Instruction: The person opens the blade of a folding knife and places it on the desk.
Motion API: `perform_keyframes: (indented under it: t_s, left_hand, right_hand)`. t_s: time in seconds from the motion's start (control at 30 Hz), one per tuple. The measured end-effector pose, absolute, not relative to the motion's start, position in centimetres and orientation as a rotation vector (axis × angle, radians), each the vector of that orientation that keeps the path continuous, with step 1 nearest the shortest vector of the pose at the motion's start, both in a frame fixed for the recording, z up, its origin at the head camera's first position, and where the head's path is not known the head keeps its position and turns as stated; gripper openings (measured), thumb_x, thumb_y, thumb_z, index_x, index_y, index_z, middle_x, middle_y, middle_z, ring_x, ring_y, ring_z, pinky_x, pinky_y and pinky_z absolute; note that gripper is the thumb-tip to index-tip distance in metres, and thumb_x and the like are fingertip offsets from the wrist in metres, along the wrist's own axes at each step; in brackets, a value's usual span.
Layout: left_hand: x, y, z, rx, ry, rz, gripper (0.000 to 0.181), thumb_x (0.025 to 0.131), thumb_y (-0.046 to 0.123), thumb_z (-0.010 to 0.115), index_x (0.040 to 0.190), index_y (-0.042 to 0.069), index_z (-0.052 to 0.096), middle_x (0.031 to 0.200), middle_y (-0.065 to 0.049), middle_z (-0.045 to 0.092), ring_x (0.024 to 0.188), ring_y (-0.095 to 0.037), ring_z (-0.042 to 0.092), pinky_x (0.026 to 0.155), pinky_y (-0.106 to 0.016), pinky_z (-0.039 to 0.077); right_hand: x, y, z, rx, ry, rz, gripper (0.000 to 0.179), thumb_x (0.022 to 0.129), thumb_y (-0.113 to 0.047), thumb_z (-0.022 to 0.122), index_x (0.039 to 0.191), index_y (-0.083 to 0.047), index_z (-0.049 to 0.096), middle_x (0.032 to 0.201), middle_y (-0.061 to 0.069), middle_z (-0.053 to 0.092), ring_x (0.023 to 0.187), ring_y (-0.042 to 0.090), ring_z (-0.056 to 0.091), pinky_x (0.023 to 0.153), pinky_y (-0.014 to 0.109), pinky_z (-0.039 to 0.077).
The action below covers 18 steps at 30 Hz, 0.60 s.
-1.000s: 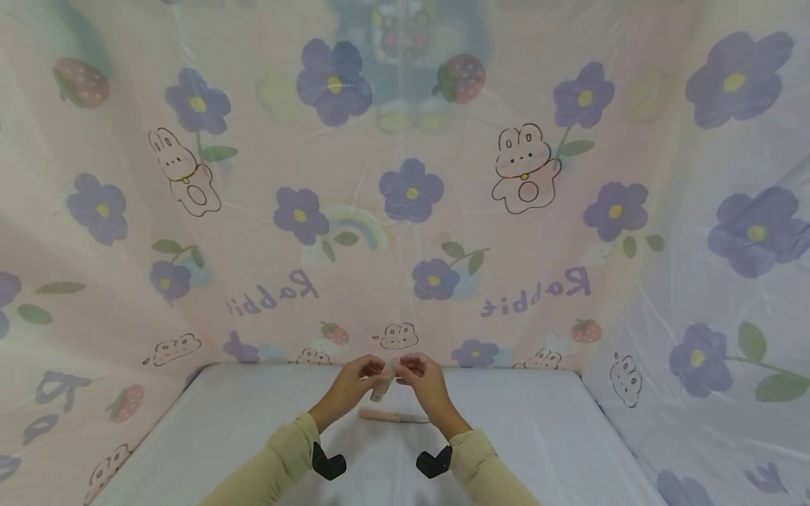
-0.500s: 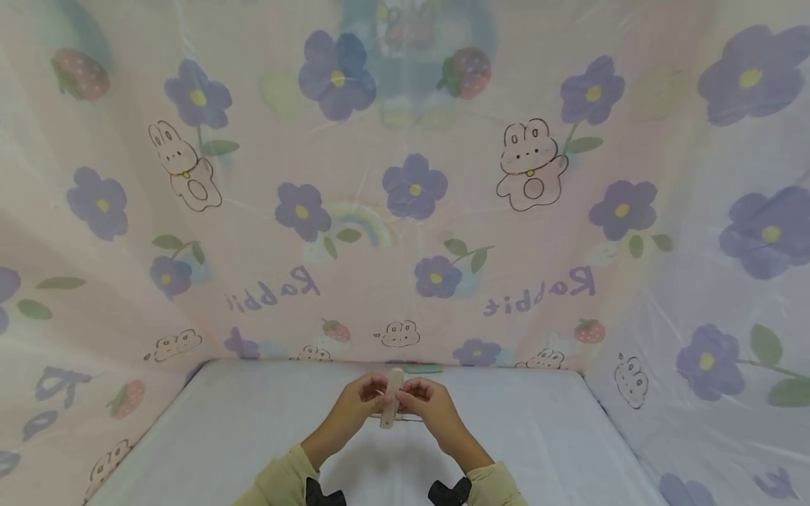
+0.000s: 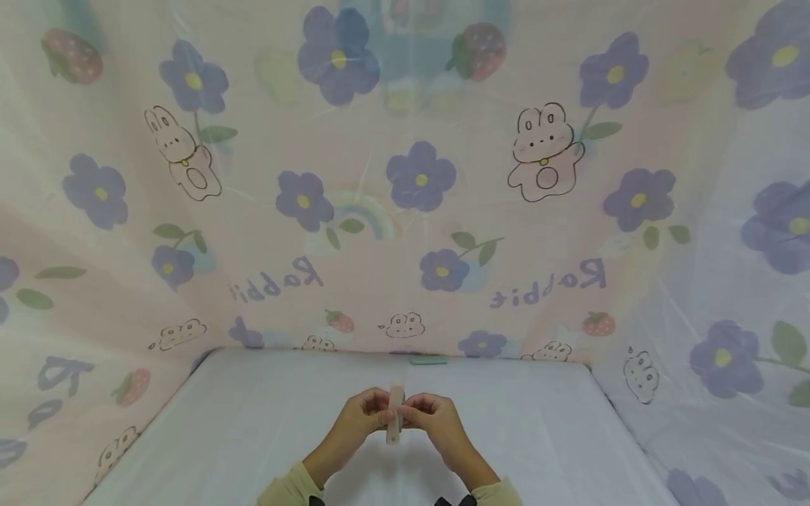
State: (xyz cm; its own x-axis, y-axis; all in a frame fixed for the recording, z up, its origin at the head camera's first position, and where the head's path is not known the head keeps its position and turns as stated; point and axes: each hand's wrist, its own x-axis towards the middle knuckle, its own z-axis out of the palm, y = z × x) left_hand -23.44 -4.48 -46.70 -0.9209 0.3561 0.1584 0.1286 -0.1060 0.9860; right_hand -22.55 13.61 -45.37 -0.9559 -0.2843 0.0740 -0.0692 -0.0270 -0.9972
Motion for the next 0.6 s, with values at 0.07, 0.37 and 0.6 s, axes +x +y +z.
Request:
perform_keyframes:
  t_s: [0.07, 0.37, 0.6]
  left_hand:
    - [-23.2, -4.5, -46.8, 0.548, 1.983, 2.139, 0.032, 0.078, 0.023, 0.067, 0.1, 0.003, 0.057, 0.089, -0.01, 0.057, 0.081, -0.021, 0.059, 0.071, -0.034, 0.051]
    - [-22.8, -4.4, -47.8, 0.539, 1.889, 2.083, 0.035, 0.078, 0.024, 0.066, 0.102, 0.002, 0.054, 0.096, -0.01, 0.055, 0.086, -0.022, 0.06, 0.074, -0.034, 0.05]
    - [-22.6, -4.2, -48.2, 0.539, 1.84, 2.132, 0.034, 0.081, 0.021, 0.064, 0.104, -0.001, 0.052, 0.098, -0.012, 0.054, 0.087, -0.022, 0.059, 0.076, -0.035, 0.05]
  right_hand:
    - [-22.5, 13.6, -45.9, -0.371, 2.089, -2.107, 0.029, 0.08, -0.023, 0.066, 0.089, 0.004, 0.061, 0.085, 0.012, 0.062, 0.079, 0.025, 0.062, 0.074, 0.035, 0.05]
    - [-22.2, 14.0, -48.2, -0.369, 2.078, -2.147, 0.026, 0.08, -0.02, 0.065, 0.084, 0.005, 0.059, 0.083, 0.012, 0.061, 0.075, 0.024, 0.061, 0.071, 0.037, 0.051]
    - [-22.2, 14.1, -49.2, -0.338, 2.07, -2.195, 0.027, 0.081, -0.02, 0.064, 0.085, 0.005, 0.058, 0.082, 0.012, 0.062, 0.074, 0.023, 0.062, 0.071, 0.037, 0.051]
